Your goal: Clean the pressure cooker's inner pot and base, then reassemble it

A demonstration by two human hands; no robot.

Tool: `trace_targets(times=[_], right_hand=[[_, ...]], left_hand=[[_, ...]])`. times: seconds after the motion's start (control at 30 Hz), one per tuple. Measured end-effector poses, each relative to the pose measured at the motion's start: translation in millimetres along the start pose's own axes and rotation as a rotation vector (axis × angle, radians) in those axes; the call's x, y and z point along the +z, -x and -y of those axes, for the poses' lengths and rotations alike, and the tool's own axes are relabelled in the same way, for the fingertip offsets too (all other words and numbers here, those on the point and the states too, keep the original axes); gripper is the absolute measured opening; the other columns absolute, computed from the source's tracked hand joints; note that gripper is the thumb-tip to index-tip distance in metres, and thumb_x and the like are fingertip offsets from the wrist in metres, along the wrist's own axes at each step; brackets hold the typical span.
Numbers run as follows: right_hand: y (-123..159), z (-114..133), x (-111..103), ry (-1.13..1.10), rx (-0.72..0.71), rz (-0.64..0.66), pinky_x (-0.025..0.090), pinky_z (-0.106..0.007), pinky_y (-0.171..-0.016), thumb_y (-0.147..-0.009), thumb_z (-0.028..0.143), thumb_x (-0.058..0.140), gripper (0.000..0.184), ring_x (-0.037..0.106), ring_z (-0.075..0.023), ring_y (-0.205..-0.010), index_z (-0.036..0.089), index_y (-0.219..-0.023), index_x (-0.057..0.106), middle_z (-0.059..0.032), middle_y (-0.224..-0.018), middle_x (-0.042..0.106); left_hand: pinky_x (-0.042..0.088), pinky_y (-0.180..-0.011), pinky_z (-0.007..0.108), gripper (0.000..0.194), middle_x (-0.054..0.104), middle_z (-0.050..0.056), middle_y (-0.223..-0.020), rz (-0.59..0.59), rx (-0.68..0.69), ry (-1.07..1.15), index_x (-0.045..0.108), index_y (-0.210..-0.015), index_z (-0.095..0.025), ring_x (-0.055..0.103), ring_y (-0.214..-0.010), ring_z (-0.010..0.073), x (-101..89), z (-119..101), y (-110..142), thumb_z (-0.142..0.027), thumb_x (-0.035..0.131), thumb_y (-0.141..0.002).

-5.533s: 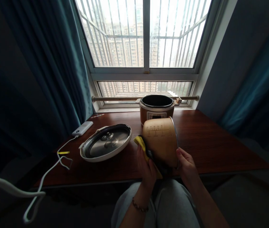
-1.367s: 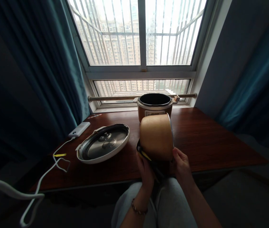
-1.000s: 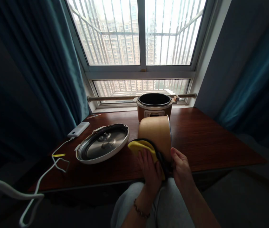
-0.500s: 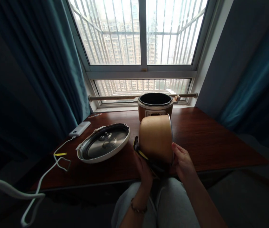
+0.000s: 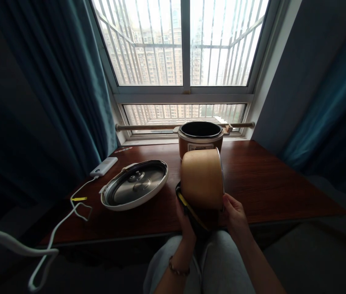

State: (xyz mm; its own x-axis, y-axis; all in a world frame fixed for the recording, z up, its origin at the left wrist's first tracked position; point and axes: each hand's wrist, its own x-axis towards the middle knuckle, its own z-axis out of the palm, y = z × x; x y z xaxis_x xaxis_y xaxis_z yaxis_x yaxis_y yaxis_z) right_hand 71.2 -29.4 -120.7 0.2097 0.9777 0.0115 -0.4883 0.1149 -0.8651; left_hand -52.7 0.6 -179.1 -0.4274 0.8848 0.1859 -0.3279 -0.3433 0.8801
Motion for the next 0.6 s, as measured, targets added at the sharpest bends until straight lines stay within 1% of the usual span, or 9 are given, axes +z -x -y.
trace_targets(times=[0.07,0.13,0.2,0.3,0.37,0.43,0.5,0.53,0.6], right_hand=[[1,5,5,-0.035,0.006,0.004,0.049,-0.030,-0.071,-0.069,0.043,0.070,0.027,0.063,-0.0189,-0.077,0.020,-0.084,0.071,-0.0023,-0.077,0.070],[3,11,10,-0.063,0.026,0.001,0.049,-0.030,-0.069,-0.067,0.043,0.071,0.027,0.063,-0.0193,-0.074,0.019,-0.081,0.071,-0.0021,-0.072,0.069],[4,19,15,-0.088,0.051,-0.009,0.049,-0.030,-0.067,-0.065,0.042,0.072,0.026,0.063,-0.0194,-0.072,0.019,-0.079,0.071,-0.0015,-0.066,0.068],[4,27,21,-0.114,0.083,-0.005,0.049,-0.028,-0.066,-0.066,0.040,0.072,0.024,0.063,-0.0182,-0.071,0.019,-0.079,0.070,-0.0013,-0.067,0.068],[2,31,24,-0.119,0.087,-0.004,0.049,-0.027,-0.067,-0.067,0.038,0.073,0.023,0.063,-0.0165,-0.070,0.019,-0.079,0.070,-0.0009,-0.071,0.069],[0,32,26,-0.119,0.083,-0.011,0.050,-0.026,-0.067,-0.066,0.038,0.073,0.022,0.063,-0.0158,-0.070,0.018,-0.077,0.070,-0.0007,-0.072,0.069],[-3,34,27,-0.108,0.084,-0.021,0.050,-0.026,-0.065,-0.064,0.039,0.074,0.025,0.063,-0.0167,-0.072,0.018,-0.077,0.070,-0.0012,-0.073,0.070],[-4,35,28,-0.099,0.088,-0.023,0.050,-0.026,-0.065,-0.064,0.040,0.074,0.026,0.063,-0.0174,-0.073,0.018,-0.078,0.070,-0.0016,-0.074,0.070],[-7,38,29,-0.088,0.094,-0.018,0.051,-0.027,-0.065,-0.062,0.040,0.075,0.029,0.064,-0.0185,-0.074,0.017,-0.080,0.070,-0.0025,-0.075,0.070]], left_hand=[[0.034,-0.103,0.034,0.047,0.050,0.007,-0.130,-0.013,0.003,-0.076,0.040,-0.131,-0.021,0.044,-0.122,0.0214,0.9,-2,3,-0.040,0.041,-0.088],[0.029,-0.107,0.035,0.046,0.043,0.008,-0.136,-0.022,0.073,-0.208,0.035,-0.135,-0.020,0.038,-0.127,0.0210,2.0,-5,7,-0.037,0.035,-0.091],[0.021,-0.110,0.039,0.049,0.031,0.010,-0.144,-0.034,0.264,-0.394,0.027,-0.139,-0.019,0.027,-0.133,0.0216,2.6,-8,10,-0.031,0.034,-0.092],[0.009,-0.110,0.051,0.058,0.018,0.013,-0.149,0.013,0.640,-0.728,0.020,-0.142,-0.017,0.013,-0.137,0.0271,3.3,-8,16,-0.020,0.041,-0.088],[0.005,-0.109,0.056,0.063,0.021,0.013,-0.148,0.111,0.852,-0.926,0.022,-0.142,-0.017,0.008,-0.138,0.0295,5.0,-4,21,-0.016,0.047,-0.084],[0.003,-0.109,0.056,0.061,0.033,0.012,-0.143,0.212,0.998,-1.070,0.030,-0.139,-0.018,0.007,-0.138,0.0286,7.8,0,25,-0.015,0.051,-0.082],[0.002,-0.109,0.055,0.057,0.044,0.011,-0.137,0.264,1.072,-1.150,0.037,-0.136,-0.019,0.009,-0.138,0.0270,10.5,2,28,-0.018,0.053,-0.082],[0.002,-0.109,0.055,0.055,0.047,0.011,-0.134,0.261,1.076,-1.165,0.038,-0.135,-0.019,0.011,-0.138,0.0266,11.3,2,27,-0.018,0.053,-0.082],[0.003,-0.110,0.054,0.057,0.045,0.012,-0.135,0.219,1.019,-1.149,0.035,-0.137,-0.016,0.011,-0.137,0.0268,11.1,1,24,-0.018,0.051,-0.083]])
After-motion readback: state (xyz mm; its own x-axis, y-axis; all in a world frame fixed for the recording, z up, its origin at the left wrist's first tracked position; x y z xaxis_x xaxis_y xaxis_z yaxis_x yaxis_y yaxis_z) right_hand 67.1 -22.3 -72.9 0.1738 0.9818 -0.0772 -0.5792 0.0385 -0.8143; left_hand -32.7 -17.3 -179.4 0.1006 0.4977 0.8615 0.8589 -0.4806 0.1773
